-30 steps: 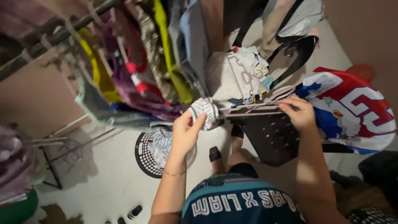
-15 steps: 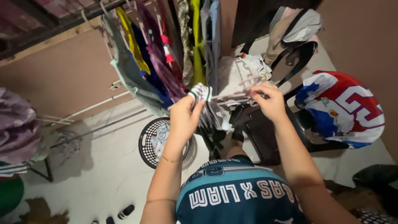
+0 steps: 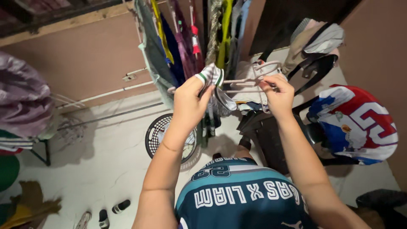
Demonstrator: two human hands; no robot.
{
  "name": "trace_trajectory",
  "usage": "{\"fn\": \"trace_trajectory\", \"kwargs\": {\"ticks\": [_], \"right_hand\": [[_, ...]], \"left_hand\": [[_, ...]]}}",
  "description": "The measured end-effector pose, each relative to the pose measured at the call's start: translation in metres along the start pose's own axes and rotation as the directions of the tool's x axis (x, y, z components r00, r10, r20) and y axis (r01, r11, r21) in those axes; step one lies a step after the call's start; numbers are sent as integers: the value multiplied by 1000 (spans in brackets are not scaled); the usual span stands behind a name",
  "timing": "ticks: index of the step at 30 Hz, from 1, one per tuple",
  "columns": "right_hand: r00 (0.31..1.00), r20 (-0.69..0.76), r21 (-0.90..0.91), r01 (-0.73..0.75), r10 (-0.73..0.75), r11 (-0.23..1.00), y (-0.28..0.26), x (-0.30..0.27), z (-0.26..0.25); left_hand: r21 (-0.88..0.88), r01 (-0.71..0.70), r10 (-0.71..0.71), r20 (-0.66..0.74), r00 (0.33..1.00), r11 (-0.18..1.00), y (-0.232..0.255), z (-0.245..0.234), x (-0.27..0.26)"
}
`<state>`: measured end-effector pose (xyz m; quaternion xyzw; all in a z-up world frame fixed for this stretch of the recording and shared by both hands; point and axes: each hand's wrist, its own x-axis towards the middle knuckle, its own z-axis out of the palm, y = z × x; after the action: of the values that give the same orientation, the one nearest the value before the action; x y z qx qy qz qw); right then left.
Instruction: The person picks up various garments from a pile, places them on hangers, and hangs them on a clothes rack. The items include a white and red top, a purple top, a blue and yellow top, a light green top, a green jersey, and a blue and red jersey.
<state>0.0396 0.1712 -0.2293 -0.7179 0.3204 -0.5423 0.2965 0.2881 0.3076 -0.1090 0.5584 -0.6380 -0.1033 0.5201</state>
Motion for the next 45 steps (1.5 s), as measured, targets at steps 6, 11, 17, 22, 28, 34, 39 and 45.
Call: {"fn": "trace_trajectory", "kwargs": {"ticks": [6, 11, 17, 22, 28, 34, 39, 45], "right_hand": [[932, -245, -408, 150, -266, 900, -31, -19, 18], [972, 233, -103, 4, 21, 995, -45, -35, 34], [575, 812, -257, 193, 103, 947, -4, -21, 56], [617, 784, -330, 330, 63, 884, 20, -15, 31], [693, 720, -288, 345, -35, 893, -4, 27, -27], [727, 685, -343, 371, -40, 863, -40, 36, -52], [757, 643, -310, 397, -117, 864, -31, 24, -52], [879, 471, -280, 234, -79, 931, -13, 9, -67]], "left_hand": [[-35, -84, 79, -113, 990, 996, 9, 2, -4], [-80, -85, 73, -141, 987, 993, 12, -2, 3], [-181, 86, -108, -118, 987, 980, -3, -13, 11], [-303, 51, -99, -146, 984, 951, -25, -31, 7], [-131, 250, -268, -144, 953, 959, -47, -60, -11], [-480, 279, -351, -65, 934, 831, -68, -67, -26], [-635, 259, -349, -19, 937, 728, -77, -67, -37], [-619, 299, -384, -4, 923, 726, -79, -74, -42]]}}
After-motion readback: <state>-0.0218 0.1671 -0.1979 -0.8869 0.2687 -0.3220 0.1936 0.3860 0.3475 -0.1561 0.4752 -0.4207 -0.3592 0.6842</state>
